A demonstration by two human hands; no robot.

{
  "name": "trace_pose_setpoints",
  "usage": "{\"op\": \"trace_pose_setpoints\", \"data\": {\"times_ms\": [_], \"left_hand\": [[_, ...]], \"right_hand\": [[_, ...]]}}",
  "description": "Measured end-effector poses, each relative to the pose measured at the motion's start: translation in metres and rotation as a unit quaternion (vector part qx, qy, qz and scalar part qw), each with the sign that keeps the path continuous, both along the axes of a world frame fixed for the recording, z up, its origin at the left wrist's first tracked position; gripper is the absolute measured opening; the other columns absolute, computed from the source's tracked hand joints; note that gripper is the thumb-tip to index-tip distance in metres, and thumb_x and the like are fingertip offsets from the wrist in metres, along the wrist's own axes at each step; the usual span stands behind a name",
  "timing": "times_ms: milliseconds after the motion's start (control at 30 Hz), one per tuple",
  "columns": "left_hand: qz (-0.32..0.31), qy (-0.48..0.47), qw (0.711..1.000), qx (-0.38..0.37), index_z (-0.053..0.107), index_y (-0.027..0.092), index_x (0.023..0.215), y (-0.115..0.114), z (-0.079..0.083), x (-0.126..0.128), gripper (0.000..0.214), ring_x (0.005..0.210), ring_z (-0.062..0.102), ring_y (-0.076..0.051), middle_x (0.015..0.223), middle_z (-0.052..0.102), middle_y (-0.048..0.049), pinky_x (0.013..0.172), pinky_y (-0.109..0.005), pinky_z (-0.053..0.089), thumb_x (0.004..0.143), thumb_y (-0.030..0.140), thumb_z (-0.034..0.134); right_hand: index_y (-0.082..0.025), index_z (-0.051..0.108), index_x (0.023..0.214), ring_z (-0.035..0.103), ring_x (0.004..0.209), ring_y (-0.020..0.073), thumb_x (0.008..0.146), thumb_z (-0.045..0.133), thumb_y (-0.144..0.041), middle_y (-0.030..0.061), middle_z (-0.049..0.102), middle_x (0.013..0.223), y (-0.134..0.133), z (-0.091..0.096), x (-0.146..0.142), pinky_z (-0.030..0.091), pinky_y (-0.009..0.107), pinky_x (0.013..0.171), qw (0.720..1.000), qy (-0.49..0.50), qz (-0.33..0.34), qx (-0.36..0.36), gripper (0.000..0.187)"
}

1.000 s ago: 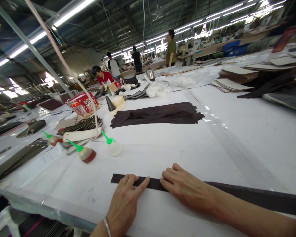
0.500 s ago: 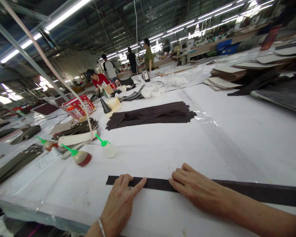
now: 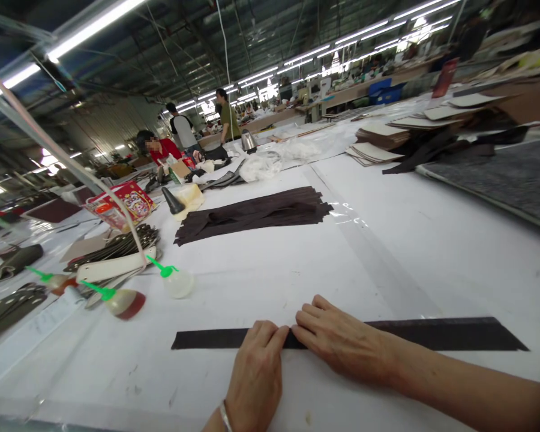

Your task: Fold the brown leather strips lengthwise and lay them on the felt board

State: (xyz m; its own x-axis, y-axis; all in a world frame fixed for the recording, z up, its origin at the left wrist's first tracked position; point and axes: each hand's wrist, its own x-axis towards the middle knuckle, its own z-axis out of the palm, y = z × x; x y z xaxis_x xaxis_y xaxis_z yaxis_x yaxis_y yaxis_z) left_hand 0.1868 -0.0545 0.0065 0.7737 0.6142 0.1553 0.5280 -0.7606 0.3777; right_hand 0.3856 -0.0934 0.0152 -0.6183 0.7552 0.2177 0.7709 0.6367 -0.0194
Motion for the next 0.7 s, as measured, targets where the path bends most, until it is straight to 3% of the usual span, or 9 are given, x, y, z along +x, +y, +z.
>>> {"op": "trace_pose_setpoints", "data": {"times_ms": [233,700], "left_hand": [[-0.042,0.034,0.998,0.042,0.051,0.013,0.130,0.001,-0.004,-0.007,0.051,0.091,0.050,-0.024,0.099,0.058,-0.0095,0.084,-0.042,0.051,0.084,-0.002,0.036],[-0.058,0.081,0.989,0.105,0.042,0.030,0.140,0.000,-0.005,-0.005,0.074,0.090,0.048,-0.023,0.097,0.052,-0.0068,0.081,-0.042,0.051,0.076,-0.006,0.036]], "right_hand": [[-0.015,0.054,0.080,0.043,0.073,0.0171,0.092,0.046,-0.006,0.0025,0.051,0.079,-0.011,-0.002,0.018,0.032,0.033,0.074,1.000,0.004,-0.002,-0.007,0.017],[-0.014,0.054,0.079,0.040,0.070,0.0164,0.092,0.043,-0.002,0.0021,0.049,0.077,-0.031,0.005,0.041,0.028,0.033,0.070,1.000,-0.008,-0.008,0.024,0.021]]}}
